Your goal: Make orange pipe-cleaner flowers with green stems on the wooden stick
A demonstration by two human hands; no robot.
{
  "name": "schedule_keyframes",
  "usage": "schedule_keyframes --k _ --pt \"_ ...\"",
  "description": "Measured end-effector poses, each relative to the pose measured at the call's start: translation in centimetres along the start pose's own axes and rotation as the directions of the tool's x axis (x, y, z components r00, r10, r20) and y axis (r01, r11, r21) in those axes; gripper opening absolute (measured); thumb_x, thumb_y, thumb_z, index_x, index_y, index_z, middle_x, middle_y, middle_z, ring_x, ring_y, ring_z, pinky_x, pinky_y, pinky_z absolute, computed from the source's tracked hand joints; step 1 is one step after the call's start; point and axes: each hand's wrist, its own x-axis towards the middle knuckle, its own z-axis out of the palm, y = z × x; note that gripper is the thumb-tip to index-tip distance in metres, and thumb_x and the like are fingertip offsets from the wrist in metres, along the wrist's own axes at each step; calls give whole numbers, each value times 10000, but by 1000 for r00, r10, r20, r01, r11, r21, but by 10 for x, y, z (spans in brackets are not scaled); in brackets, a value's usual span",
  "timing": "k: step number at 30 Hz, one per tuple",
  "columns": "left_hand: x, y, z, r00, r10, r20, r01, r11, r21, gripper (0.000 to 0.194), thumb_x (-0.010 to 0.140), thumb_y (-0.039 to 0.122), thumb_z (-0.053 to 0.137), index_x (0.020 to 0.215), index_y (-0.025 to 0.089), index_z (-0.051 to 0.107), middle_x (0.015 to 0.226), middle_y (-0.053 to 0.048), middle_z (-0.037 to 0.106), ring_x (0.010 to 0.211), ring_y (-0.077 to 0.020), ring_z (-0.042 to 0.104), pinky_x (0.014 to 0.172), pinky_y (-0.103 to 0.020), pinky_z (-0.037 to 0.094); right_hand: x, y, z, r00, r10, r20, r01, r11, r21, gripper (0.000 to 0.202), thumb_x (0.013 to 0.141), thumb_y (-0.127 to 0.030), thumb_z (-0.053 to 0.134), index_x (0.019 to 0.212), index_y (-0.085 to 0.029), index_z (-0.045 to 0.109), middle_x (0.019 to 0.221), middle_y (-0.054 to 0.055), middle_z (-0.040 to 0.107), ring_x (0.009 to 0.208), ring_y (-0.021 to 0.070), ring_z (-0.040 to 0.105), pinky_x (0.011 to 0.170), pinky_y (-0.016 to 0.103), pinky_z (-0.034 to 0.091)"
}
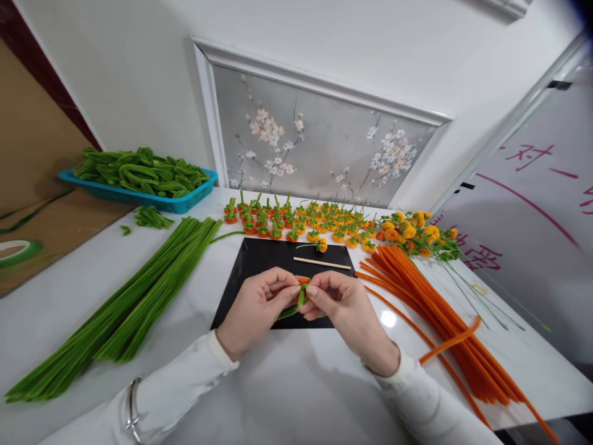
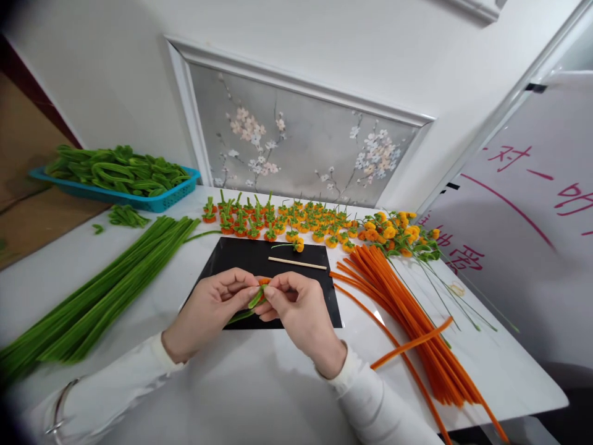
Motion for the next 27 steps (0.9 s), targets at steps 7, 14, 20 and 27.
schedule_keyframes --k 7,14,20,27 --pt "-2 -5 1 999 36 -20 -35 999 7 75 778 216 625 812 151 609 774 -5 673 712 -112 620 655 -208 494 1 5 0 989 -147 -26 145 985 -89 206 780 -304 652 917 -155 615 760 13 639 638 132 665 623 267 591" --pt "-2 0 2 1000 6 28 -4 997 -73 75 775 218 634 789 144 626 712 4 661 634 -95 593 602 -195 469 1 10 -3 936 -353 3 314 829 -462 111 844 -189 550 840 -184 661 791 27 650 633 120 616 589 236 530" --pt "0 3 -2 962 -184 201 223 955 -196 160 747 257 695 779 150 581 700 24 643 632 -82 594 601 -180 450 5 5 -11 828 -533 174 513 596 -618 157 855 -127 519 798 -190 651 844 34 606 783 135 581 699 244 470" --pt "2 -1 -7 950 -213 227 240 966 -97 194 754 290 681 832 141 584 757 -24 660 693 -136 630 659 -247 483 15 7 -26 869 -430 246 492 697 -522 77 837 -228 588 852 -202 658 820 22 608 740 132 579 652 229 468"
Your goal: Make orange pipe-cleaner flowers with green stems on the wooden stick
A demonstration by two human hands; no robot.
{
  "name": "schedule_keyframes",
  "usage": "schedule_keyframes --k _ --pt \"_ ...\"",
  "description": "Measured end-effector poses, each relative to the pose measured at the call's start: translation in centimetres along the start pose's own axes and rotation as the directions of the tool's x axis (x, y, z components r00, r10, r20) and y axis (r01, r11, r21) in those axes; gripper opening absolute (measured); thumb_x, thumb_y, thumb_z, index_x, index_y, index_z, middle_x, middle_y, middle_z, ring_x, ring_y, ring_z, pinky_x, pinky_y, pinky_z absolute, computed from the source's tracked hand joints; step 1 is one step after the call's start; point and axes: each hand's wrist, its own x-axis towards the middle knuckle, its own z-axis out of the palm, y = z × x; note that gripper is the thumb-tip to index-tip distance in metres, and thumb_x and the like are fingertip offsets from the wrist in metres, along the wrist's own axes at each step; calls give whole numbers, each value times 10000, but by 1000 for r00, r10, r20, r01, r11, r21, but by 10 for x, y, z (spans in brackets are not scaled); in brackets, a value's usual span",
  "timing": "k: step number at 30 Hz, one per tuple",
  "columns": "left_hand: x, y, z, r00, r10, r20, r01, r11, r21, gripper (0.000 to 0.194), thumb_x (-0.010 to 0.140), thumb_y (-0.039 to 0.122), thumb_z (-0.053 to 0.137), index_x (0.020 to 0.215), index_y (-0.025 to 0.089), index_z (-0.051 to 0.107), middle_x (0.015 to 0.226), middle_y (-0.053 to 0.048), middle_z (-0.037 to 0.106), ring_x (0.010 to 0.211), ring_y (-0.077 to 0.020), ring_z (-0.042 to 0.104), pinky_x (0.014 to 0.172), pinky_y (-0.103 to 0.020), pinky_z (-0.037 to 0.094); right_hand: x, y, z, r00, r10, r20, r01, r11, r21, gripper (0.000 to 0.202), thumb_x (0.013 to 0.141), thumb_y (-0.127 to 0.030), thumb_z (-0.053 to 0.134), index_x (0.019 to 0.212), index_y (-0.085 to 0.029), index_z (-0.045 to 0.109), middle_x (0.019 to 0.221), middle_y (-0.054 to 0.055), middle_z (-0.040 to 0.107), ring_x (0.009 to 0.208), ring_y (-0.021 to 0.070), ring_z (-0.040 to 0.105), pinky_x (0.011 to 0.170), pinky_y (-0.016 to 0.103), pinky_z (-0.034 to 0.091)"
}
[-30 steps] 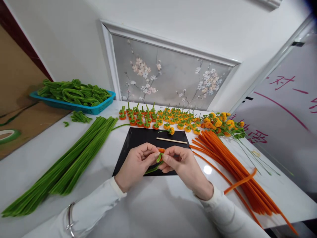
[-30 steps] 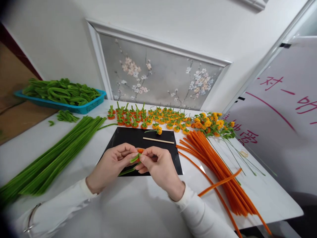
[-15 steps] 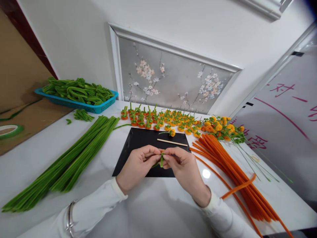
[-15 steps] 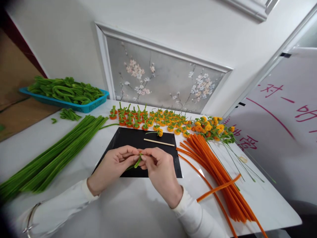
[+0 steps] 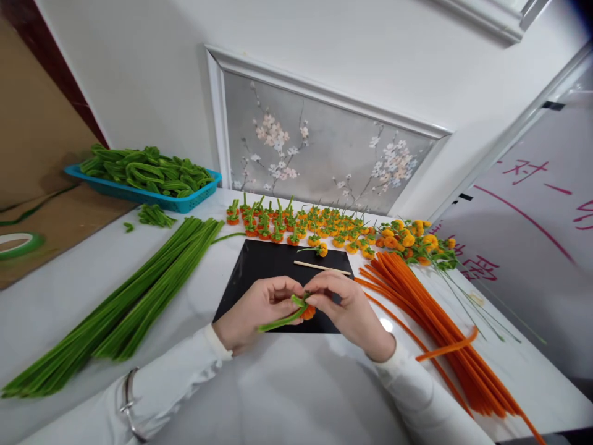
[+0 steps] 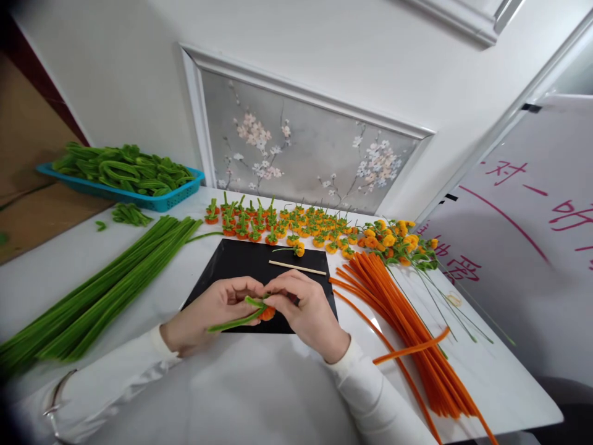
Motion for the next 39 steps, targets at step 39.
schedule_keyframes --k 39 --pt "-1 2 1 973 204 -110 -167 945 281 150 788 236 592 915 162 564 828 -38 658 730 -154 632 665 -281 547 0 -8 -11 988 111 110 -90 980 -178 203 923 -217 429 859 -202 621 629 -21 593 567 109 566 565 203 416"
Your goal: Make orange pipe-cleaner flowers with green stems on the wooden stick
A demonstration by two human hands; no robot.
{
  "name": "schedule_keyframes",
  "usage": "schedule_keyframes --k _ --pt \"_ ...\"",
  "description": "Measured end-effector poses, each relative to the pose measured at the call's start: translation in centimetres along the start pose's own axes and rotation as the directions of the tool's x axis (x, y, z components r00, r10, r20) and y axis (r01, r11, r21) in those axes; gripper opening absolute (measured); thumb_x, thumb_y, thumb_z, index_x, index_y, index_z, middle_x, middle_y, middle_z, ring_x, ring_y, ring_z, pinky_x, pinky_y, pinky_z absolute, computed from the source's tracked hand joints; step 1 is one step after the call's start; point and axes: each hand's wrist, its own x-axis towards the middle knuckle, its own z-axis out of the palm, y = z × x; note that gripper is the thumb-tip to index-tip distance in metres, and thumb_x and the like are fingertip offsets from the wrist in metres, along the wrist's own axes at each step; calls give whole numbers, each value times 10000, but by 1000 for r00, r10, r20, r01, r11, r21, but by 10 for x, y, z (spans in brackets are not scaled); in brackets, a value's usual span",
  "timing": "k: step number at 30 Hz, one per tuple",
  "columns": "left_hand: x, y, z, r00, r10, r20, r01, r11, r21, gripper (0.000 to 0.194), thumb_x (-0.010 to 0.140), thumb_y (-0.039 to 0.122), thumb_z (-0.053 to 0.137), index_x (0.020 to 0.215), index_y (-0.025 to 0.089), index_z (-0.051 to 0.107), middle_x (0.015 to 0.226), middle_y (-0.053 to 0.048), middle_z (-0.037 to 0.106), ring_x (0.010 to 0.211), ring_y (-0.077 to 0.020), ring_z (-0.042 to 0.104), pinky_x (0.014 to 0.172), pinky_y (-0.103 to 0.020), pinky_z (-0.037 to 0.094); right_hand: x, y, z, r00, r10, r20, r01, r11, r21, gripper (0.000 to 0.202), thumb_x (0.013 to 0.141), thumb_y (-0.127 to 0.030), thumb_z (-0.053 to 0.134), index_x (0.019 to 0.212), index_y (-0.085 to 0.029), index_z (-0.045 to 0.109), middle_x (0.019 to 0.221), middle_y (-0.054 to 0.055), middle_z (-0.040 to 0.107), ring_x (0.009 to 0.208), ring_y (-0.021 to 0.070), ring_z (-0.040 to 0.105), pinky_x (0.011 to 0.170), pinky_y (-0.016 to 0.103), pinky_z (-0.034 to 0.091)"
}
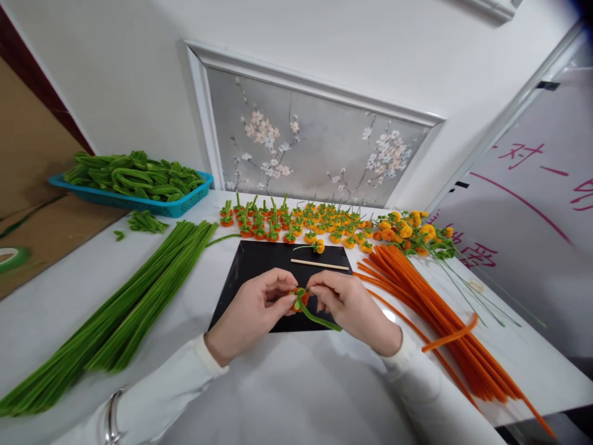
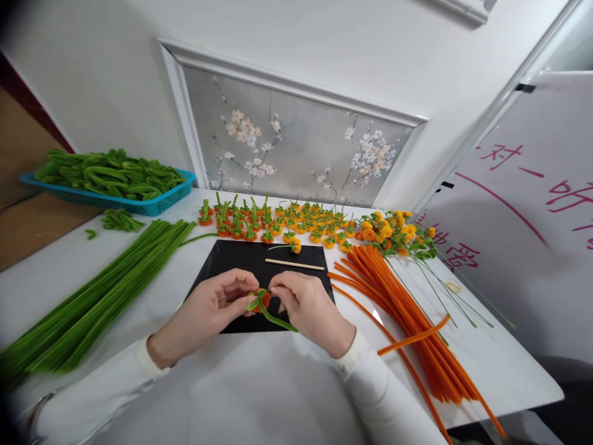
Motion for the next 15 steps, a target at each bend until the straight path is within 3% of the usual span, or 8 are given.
schedule_keyframes --k 5,8,15 --pt "0 -2 -1 999 -29 -33 27 999 -37 331 792 264 602 1104 154 592 932 -63 656 801 -171 644 744 -329 562 -3 -6 -1 993 104 61 -109 989 99 190 882 -323 513 805 -188 622 638 -13 623 495 93 529 471 196 368" --pt "0 -1 0 999 -8 -40 8 1000 -2 293 794 262 596 1065 155 631 972 -75 650 856 -187 638 755 -320 560 -4 -8 1 993 99 70 -107 988 109 141 840 -299 578 778 -186 635 628 -21 638 493 87 514 478 193 363" --pt "1 6 3 1000 12 -14 -10 997 74 150 779 247 583 874 151 648 790 -40 644 678 -144 608 639 -266 532 -4 -3 3 999 -2 40 10 982 -187 137 861 -202 547 814 -204 676 685 -11 658 587 106 552 555 216 366"
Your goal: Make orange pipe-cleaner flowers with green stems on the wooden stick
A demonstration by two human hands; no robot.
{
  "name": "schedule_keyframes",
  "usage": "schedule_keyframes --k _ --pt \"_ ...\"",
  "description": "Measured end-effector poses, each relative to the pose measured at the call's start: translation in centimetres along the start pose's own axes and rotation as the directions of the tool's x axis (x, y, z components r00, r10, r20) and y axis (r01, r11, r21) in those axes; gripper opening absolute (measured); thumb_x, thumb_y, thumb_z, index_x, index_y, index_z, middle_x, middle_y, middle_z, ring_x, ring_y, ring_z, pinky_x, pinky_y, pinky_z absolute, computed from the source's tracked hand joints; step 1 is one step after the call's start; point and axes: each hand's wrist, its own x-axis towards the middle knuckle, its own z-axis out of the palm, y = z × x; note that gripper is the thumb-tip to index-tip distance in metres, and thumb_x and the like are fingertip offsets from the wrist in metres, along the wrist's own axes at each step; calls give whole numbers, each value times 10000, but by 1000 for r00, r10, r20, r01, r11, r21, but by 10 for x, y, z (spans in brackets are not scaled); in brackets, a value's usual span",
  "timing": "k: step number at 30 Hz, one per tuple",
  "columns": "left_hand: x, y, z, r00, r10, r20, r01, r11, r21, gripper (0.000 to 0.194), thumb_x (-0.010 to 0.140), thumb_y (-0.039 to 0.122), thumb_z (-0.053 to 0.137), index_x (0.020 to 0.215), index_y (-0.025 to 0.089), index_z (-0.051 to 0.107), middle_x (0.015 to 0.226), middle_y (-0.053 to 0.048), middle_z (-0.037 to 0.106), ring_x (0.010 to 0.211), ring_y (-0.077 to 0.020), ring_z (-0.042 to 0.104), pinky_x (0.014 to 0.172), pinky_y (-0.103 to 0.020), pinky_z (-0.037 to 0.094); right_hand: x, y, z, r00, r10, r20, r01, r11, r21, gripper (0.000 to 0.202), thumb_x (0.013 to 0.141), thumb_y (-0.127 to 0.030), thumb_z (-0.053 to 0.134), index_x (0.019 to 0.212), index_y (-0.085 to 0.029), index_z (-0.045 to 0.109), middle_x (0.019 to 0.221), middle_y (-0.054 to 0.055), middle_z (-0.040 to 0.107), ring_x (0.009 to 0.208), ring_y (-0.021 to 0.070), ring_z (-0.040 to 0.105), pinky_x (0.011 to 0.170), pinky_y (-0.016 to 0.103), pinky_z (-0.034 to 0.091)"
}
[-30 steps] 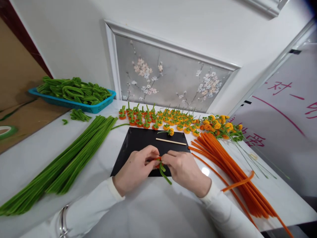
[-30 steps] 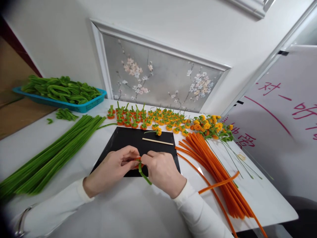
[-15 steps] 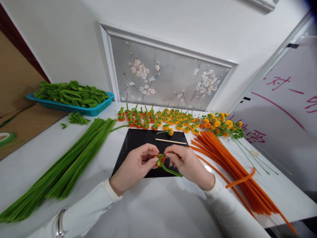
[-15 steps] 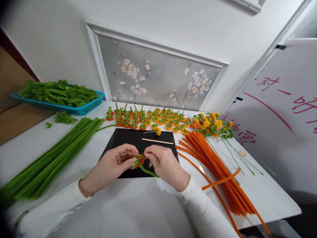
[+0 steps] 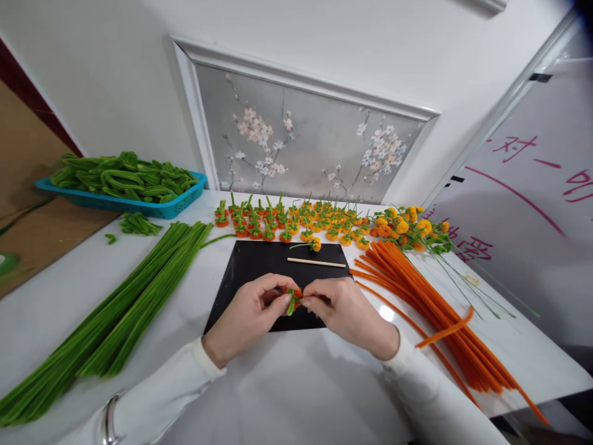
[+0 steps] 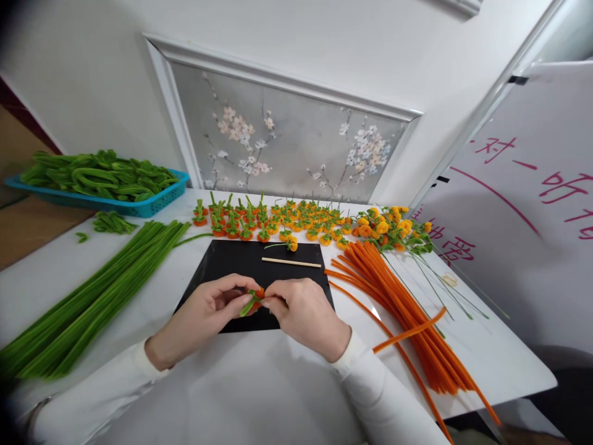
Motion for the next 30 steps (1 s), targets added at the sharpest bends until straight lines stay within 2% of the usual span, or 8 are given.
schedule_keyframes --k 6,10,14,17,19,21,24,30 --pt "1 -3 1 1000 3 -29 -3 1000 7 99 766 239 588 817 162 624 738 -14 620 648 -125 576 595 -238 503 -1 -2 2 990 -140 -28 125 946 -298 109 864 -227 591 790 -231 672 822 9 663 819 165 554 751 303 357" --pt "2 -7 3 998 39 -47 -36 998 44 94 776 234 576 822 165 620 754 -19 620 670 -134 581 598 -244 499 -4 -8 5 992 -129 -14 117 939 -323 153 882 -174 534 786 -185 653 796 44 623 776 160 540 707 284 385" --pt "3 -9 1 995 70 -75 -64 995 78 84 785 223 570 828 165 612 785 -24 621 696 -136 580 609 -238 488 -4 -10 11 998 -44 -49 40 996 -83 149 842 -109 507 766 -166 622 729 23 598 644 116 544 593 228 400" --pt "3 -10 -1 993 75 -90 -70 996 57 75 784 220 573 819 164 607 762 -15 612 679 -129 568 604 -237 476 -2 -8 17 995 99 -13 -94 972 216 140 826 -142 503 728 -171 598 624 -14 575 545 96 548 527 208 416" --pt "3 -10 -2 992 69 -103 -67 998 21 70 779 218 586 818 163 605 743 -5 603 663 -122 559 598 -233 471 0 -7 21 972 224 70 -230 851 472 110 827 -214 518 761 -167 593 618 -18 581 539 107 596 516 209 468" --pt "3 -9 -3 993 51 -106 -53 998 -20 73 778 223 601 819 162 605 727 3 596 658 -117 555 599 -228 471 2 -7 23 941 303 151 -322 663 676 141 801 -296 571 794 -156 591 643 -10 602 559 124 637 547 240 529" --pt "2 -6 -3 996 5 -94 -15 994 -105 98 778 248 629 810 159 604 731 6 598 676 -115 568 624 -227 491 5 -11 23 918 352 180 -339 466 817 245 736 -370 660 784 -139 593 635 1 626 588 136 658 620 288 570" --pt "0 -4 -3 996 -82 -47 66 959 -277 137 763 261 679 804 157 600 715 9 640 663 -115 617 671 -248 533 6 -14 25 907 399 131 -289 368 884 330 671 -423 731 780 -146 586 633 -1 635 630 168 675 615 313 576"
